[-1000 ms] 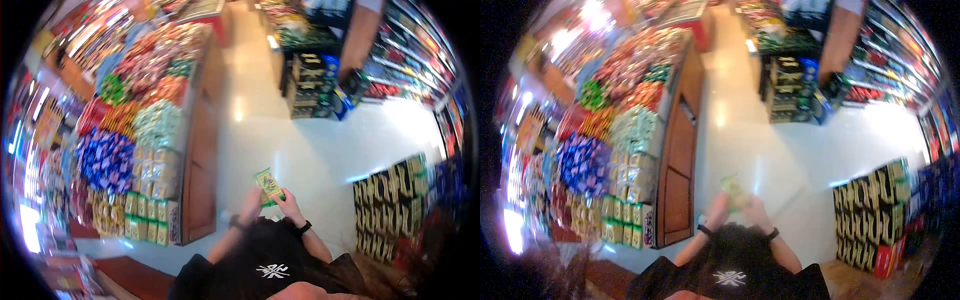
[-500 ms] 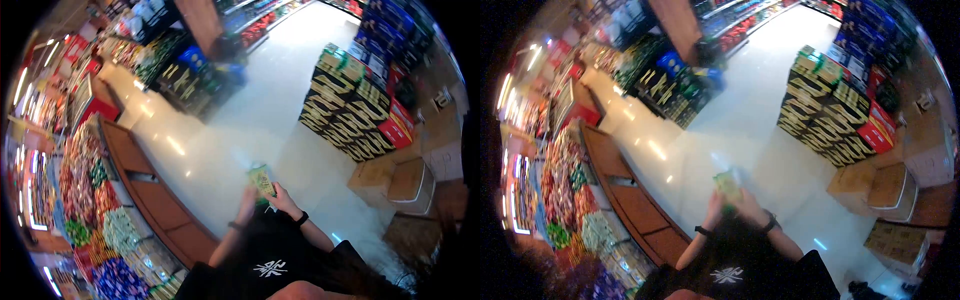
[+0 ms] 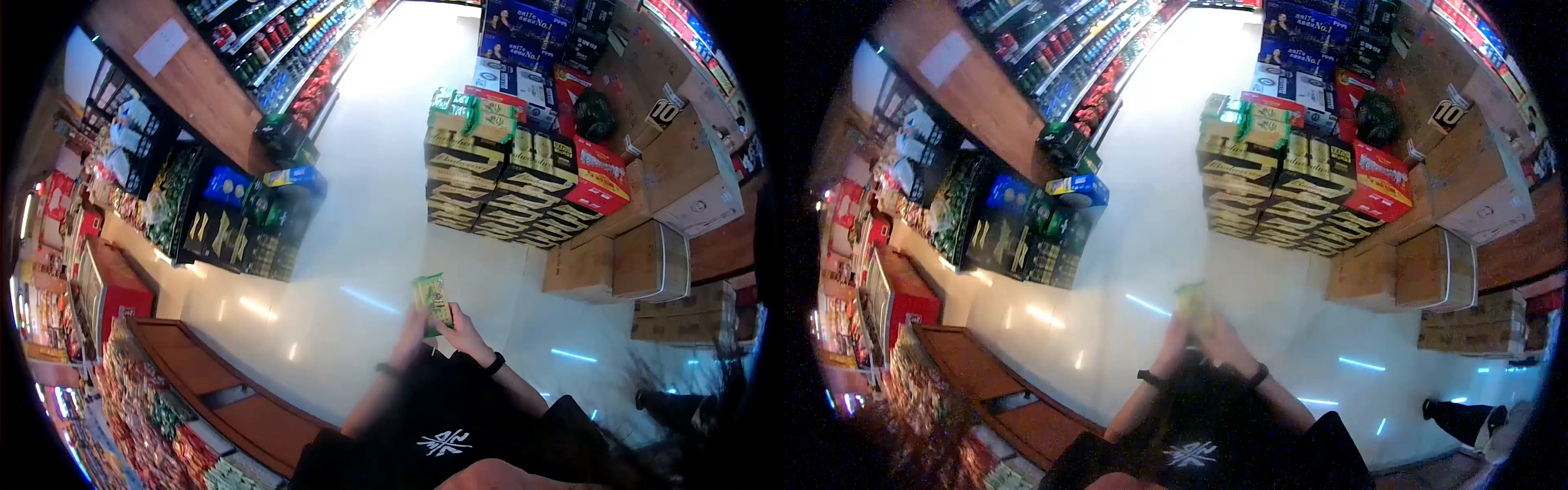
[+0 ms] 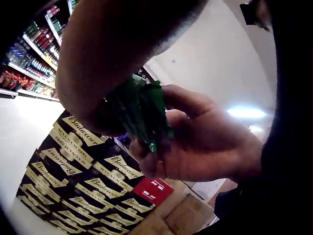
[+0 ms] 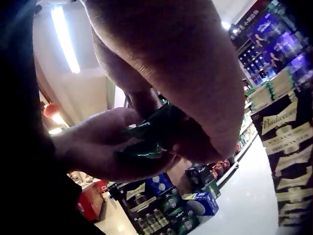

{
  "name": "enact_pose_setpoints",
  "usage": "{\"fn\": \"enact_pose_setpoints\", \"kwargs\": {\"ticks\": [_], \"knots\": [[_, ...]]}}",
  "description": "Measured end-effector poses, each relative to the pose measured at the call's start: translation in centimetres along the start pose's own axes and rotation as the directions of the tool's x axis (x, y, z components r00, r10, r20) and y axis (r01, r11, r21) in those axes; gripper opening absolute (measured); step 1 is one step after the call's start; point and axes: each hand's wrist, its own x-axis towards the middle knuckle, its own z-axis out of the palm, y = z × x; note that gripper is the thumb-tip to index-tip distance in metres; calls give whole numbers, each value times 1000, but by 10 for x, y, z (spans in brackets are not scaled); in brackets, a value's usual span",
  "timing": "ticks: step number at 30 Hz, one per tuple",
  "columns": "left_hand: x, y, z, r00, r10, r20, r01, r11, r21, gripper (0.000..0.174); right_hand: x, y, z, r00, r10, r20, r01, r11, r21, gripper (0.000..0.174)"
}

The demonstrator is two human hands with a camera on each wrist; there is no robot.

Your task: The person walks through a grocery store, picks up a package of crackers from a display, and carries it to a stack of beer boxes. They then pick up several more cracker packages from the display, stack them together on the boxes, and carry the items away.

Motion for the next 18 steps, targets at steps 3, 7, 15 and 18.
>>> {"fn": "enact_pose_setpoints", "kwargs": {"ticks": [3, 7, 15, 18], "knots": [[25, 33, 6, 1000, -24, 1, 24, 1000, 9, 42, 34, -36, -12, 996, 87, -6, -87, 995, 39, 42], [86, 43, -7, 998, 67, 12, -66, 995, -74, 41, 94, -6, -16, 999, 12, -43, -15, 996, -87, 42], [132, 102, 4, 999, 29, 20, -30, 994, 101, 42, 157, 10, -30, 996, 63, -57, -57, 993, 104, 32], [153, 118, 12, 998, 27, 58, -32, 996, 81, 41, 177, 0, -51, 985, 172, 3, -168, 962, 214, 27]]}}
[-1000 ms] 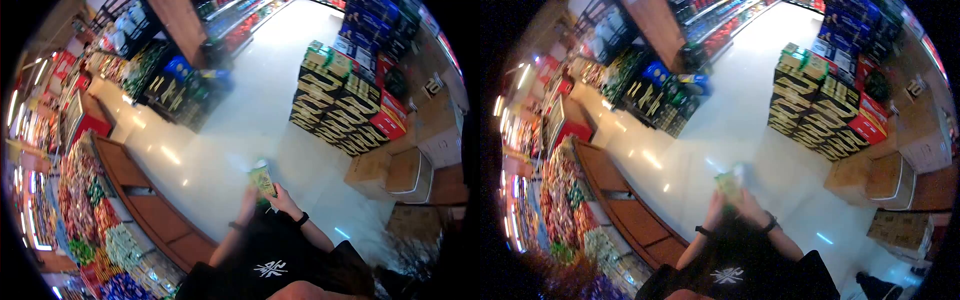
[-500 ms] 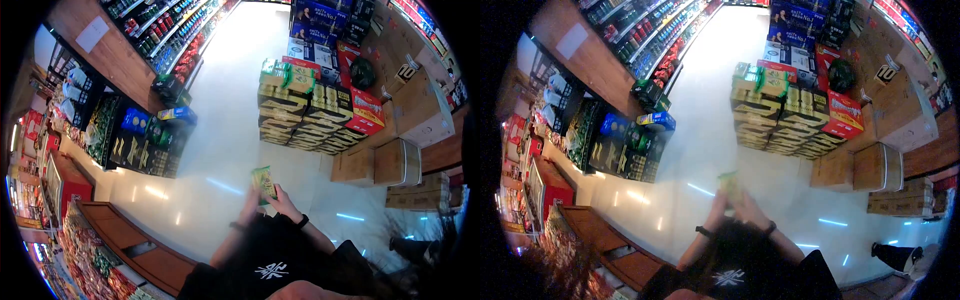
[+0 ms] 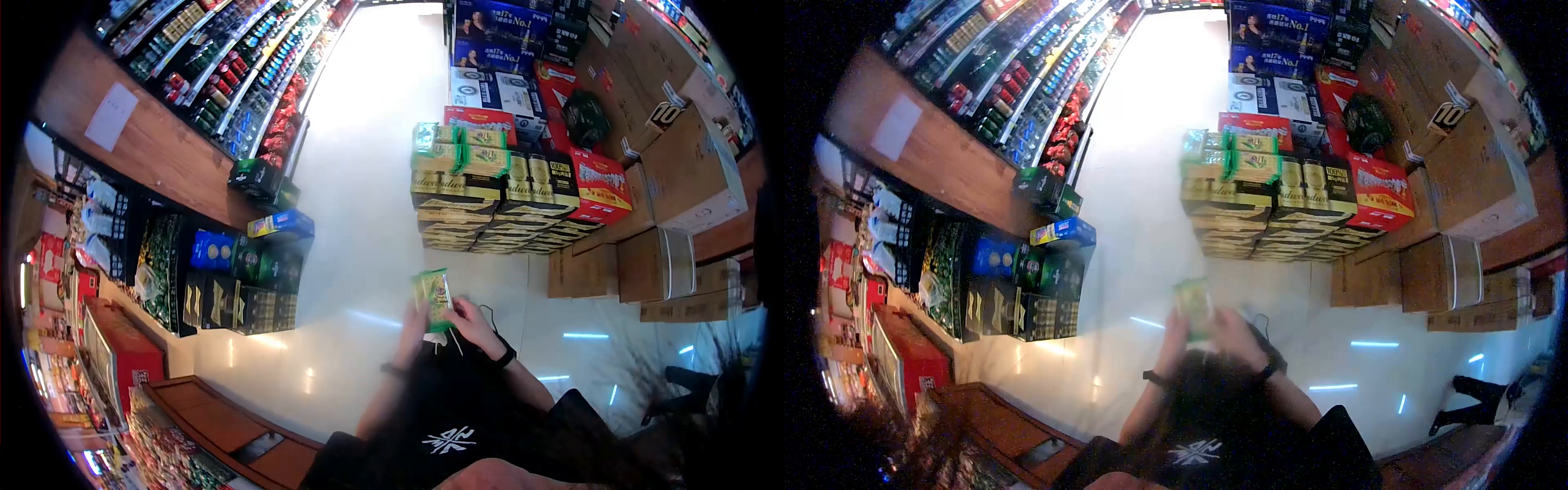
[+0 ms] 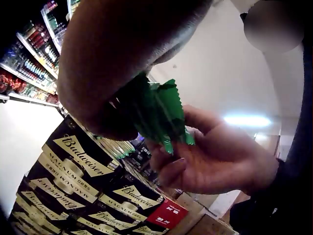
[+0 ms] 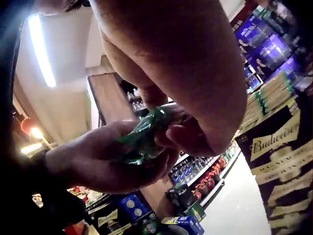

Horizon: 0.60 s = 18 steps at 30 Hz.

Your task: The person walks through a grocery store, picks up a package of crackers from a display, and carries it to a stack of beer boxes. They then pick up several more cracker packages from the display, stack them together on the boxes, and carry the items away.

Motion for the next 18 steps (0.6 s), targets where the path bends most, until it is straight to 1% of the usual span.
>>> {"fn": "enact_pose_setpoints", "kwargs": {"ticks": [2, 3, 4, 7, 8, 11, 13, 14, 17, 18], "knots": [[21, 2, -1, 999, -19, 35, 18, 999, 40, 40, 19, 9, -10, 998, -52, -23, 52, 999, -1, 27], [37, -3, -2, 1000, -7, 28, 5, 998, 61, 39, 29, 5, -14, 996, -80, -27, 79, 997, -7, 27], [54, -7, -3, 1000, 7, 19, -8, 997, 79, 38, 39, 0, -18, 997, -74, -36, 76, 996, 46, 27], [82, 8, 7, 996, 87, 0, -87, 995, 44, 37, 68, -27, -33, 993, -116, -12, 116, 993, 1, 27], [91, 15, 11, 992, 123, -3, -123, 992, 19, 37, 81, -31, -39, 986, -166, 23, 164, 984, 69, 32], [137, 29, 15, 990, 143, -7, -141, 979, 145, 36, 118, -50, -62, 993, -119, 12, 119, 992, -33, 39], [166, 34, 20, 980, 196, -16, -190, 965, 183, 36, 142, -65, -74, 990, -135, 45, 133, 990, 45, 42], [178, 45, 25, 975, 222, -17, -214, 955, 204, 36, 156, -70, -81, 988, -145, 58, 140, 986, 86, 44], [208, 76, 43, 979, 202, 13, -202, 969, 145, 40, 193, -78, -102, 992, -120, 25, 119, 992, 42, 42], [218, 83, 47, 987, 162, -5, -159, 975, 154, 37, 202, -85, -105, 992, -126, -13, 126, 988, 91, 42]]}}
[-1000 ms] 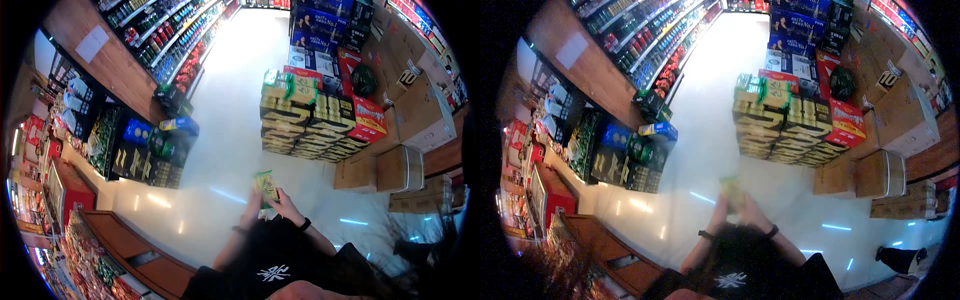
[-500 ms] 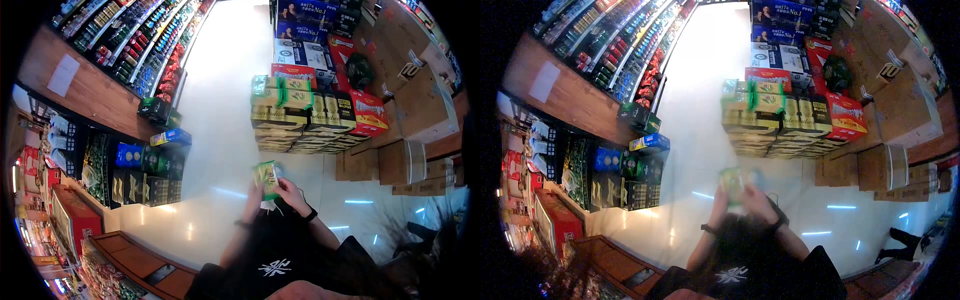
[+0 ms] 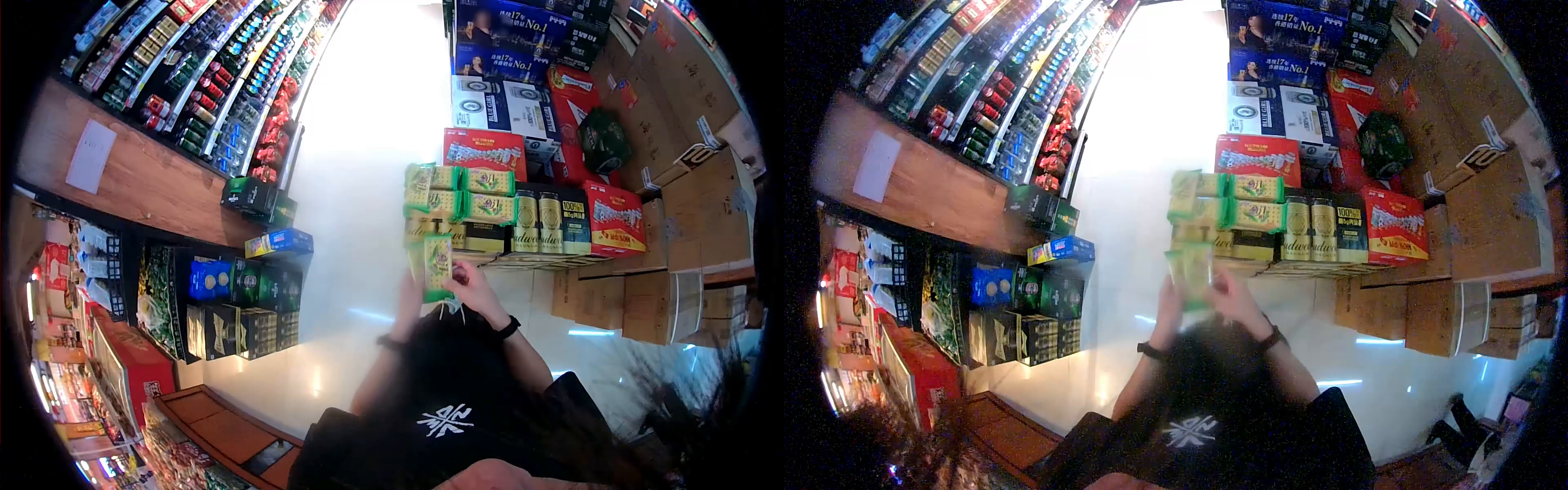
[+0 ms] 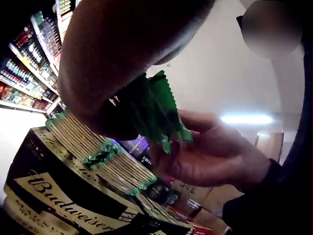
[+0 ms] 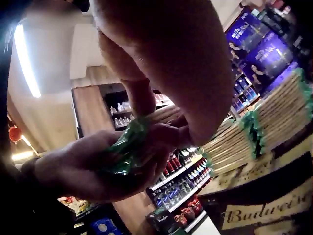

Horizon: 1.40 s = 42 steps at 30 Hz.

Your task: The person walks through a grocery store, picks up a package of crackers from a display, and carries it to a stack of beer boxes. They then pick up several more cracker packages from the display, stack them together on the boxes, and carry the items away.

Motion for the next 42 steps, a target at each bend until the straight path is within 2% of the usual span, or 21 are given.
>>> {"fn": "enact_pose_setpoints", "kwargs": {"ticks": [1, 2, 3, 4, 5, 6, 7, 9, 12, 14, 18, 21, 23, 26, 29, 32, 35, 37, 39, 41, 42], "knots": [[13, 7, 2, 999, -38, -13, 38, 999, 8, 35, 9, -7, -2, 999, -9, -37, 11, 999, 48, 42], [24, 13, 5, 997, -72, -27, 72, 997, 14, 33, 21, -16, -5, 994, -78, -78, 84, 994, 70, 42], [28, 19, 8, 998, -21, -56, 17, 996, -84, 32, 32, -20, -10, 983, -141, -118, 152, 984, 89, 43], [29, 25, 12, 996, 23, -91, -39, 983, -182, 32, 48, -10, -17, 948, -268, -173, 275, 961, 16, 45], [28, 37, 17, 989, 65, -131, -99, 956, -278, 31, 56, -16, -25, 948, -259, -187, 249, 965, -77, 46], [21, 69, 23, 984, -15, -177, -38, 954, -297, 28, 65, -26, -32, 945, -258, -200, 225, 959, -172, 49], [31, 67, 19, 979, 12, -204, -61, 970, -237, 28, 73, -35, -38, 941, -262, -212, 203, 943, -265, 52], [53, 57, 10, 964, 72, -255, -102, 989, -106, 27, 90, -45, -41, 918, -307, -253, 223, 924, -310, 54], [72, 57, 6, 946, 241, -215, -254, 966, -36, 27, 107, -61, -41, 911, -320, -260, 191, 886, -421, 57], [83, 54, 1, 957, 232, -175, -243, 969, -40, 29, 119, -71, -38, 895, -346, -282, 162, 841, -516, 61], [108, 36, -8, 956, 242, -165, -235, 970, 62, 32, 137, -73, -35, 897, -312, -314, 109, 843, -527, 63], [118, 37, -10, 987, 94, -129, -112, 984, -140, 33, 140, -79, -31, 915, -286, -286, 84, 826, -557, 62], [123, 36, -8, 984, 90, -156, -119, 974, -191, 34, 139, -84, -34, 924, -276, -264, 59, 786, -615, 63], [124, 28, -7, 985, 81, -155, -116, 966, -229, 33, 137, -85, -35, 935, -234, -266, 39, 814, -580, 61], [125, 27, -8, 982, 100, -158, -132, 970, -206, 33, 145, -66, -40, 899, -367, -239, 84, 680, -728, 58], [124, 27, -9, 983, 110, -150, -132, 981, -142, 33, 140, -75, -42, 922, -285, -262, 28, 723, -691, 54], [125, 26, -10, 968, 156, -196, -168, 985, -45, 32, 138, -76, -41, 894, -363, -264, 79, 706, -704, 51], [126, 19, -10, 951, 211, -228, -219, 976, -11, 32, 133, -82, -41, 899, -383, -212, 156, 733, -662, 48], [114, 35, 0, 933, 268, -240, -280, 960, -17, 32, 123, -88, -36, 918, -364, -159, 215, 792, -572, 43], [104, 42, 3, 978, 178, -112, -178, 984, 6, 32, 105, -88, -25, 943, -318, -96, 249, 869, -427, 37], [101, 42, 3, 990, 129, -48, -129, 991, 21, 33, 97, -94, -25, 977, -214, 2, 199, 901, -386, 33]]}}
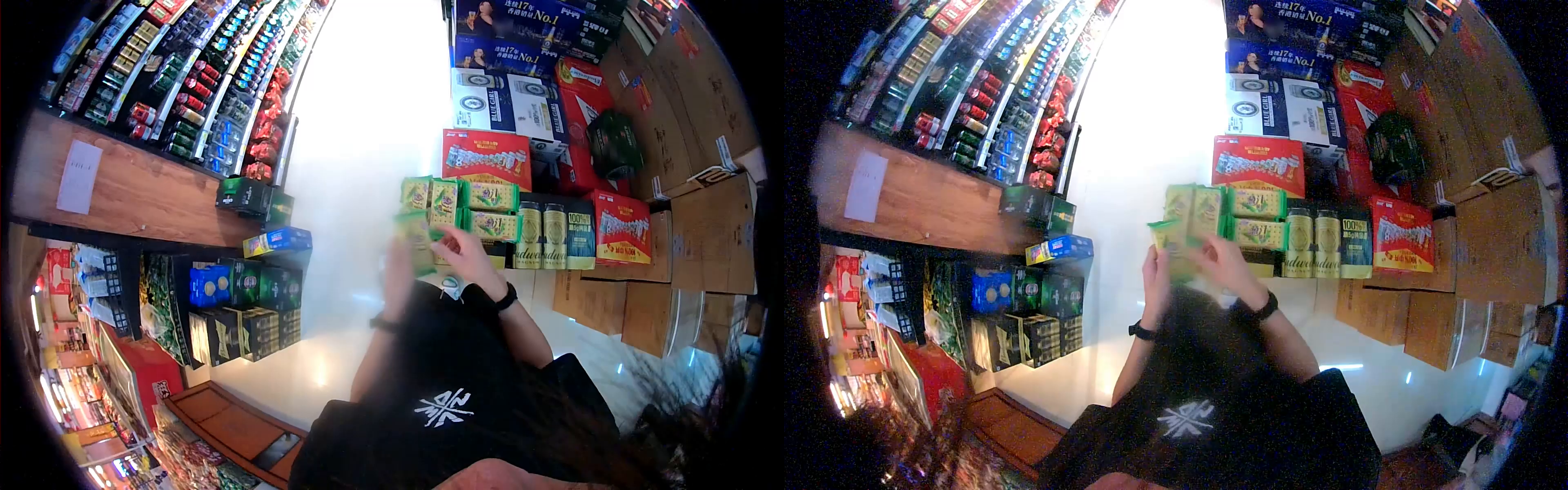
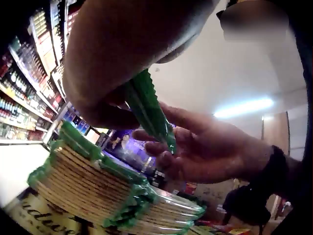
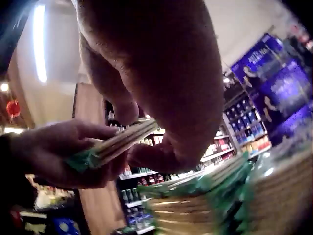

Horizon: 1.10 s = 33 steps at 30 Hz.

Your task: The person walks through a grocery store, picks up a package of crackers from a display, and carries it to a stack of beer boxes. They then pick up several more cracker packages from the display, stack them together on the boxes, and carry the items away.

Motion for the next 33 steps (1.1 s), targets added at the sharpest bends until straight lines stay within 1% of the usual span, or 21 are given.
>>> {"fn": "enact_pose_setpoints", "kwargs": {"ticks": [2, 3, 4, 7, 8, 10, 11, 12, 13, 15, 16, 19, 22, 25, 28, 31, 33], "knots": [[1, -6, 6, 998, 30, 60, -41, 981, 187, 34, -11, 3, 6, 998, 36, 43, -41, 990, 138, 33], [2, -9, 10, 993, 83, 88, -101, 967, 233, 34, -15, 2, 8, 997, 51, 64, -63, 977, 205, 33], [4, -13, 15, 984, 135, 116, -162, 948, 275, 34, -19, 2, 9, 1000, 29, -6, -27, 979, 204, 33], [-1, 13, 31, 976, 180, 124, -203, 958, 203, 31, -17, 33, -1, 989, 150, 0, -148, 977, 152, 30], [0, 23, 32, 966, 227, 126, -257, 904, 340, 33, -13, 52, -2, 992, 105, -73, -92, 981, 170, 27], [7, 39, 25, 937, 317, 146, -340, 734, 588, 39, -10, 47, -17, 972, 95, -216, -44, 972, 230, 28], [15, 37, 22, 896, 406, 182, -424, 656, 624, 43, -7, 45, -24, 954, 92, -284, -17, 966, 257, 29], [23, 33, 19, 845, 488, 221, -499, 568, 654, 48, -3, 54, -29, 949, 72, -308, 8, 968, 250, 28], [28, 29, 17, 785, 561, 262, -563, 471, 679, 53, 1, 63, -35, 946, 84, -314, -30, 985, 172, 28], [30, 30, 17, 817, 479, 322, -535, 421, 733, 59, 8, 66, -43, 940, 101, -327, -103, 995, 11, 28], [31, 31, 17, 830, 435, 349, -524, 392, 757, 62, 8, 67, -45, 938, 108, -329, -114, 993, 1, 29], [33, 24, 21, 876, 334, 347, -461, 371, 806, 65, 14, 54, -49, 929, 128, -348, -192, 969, -154, 30], [35, 9, 23, 863, 368, 347, -473, 343, 811, 59, 17, 43, -51, 931, 87, -355, -147, 978, -146, 31], [38, -4, 20, 851, 390, 351, -485, 329, 811, 56, 22, 54, -50, 929, 59, -367, -143, 968, -207, 30], [40, -10, 21, 833, 444, 330, -497, 339, 799, 52, 24, 56, -49, 919, 24, -393, -145, 949, -281, 29], [37, -6, 26, 837, 460, 295, -492, 399, 774, 51, 24, 51, -49, 912, 4, -411, -164, 920, -355, 30], [37, -6, 27, 833, 472, 290, -496, 404, 769, 51, 25, 52, -48, 908, -4, -420, -152, 929, -338, 33]]}}
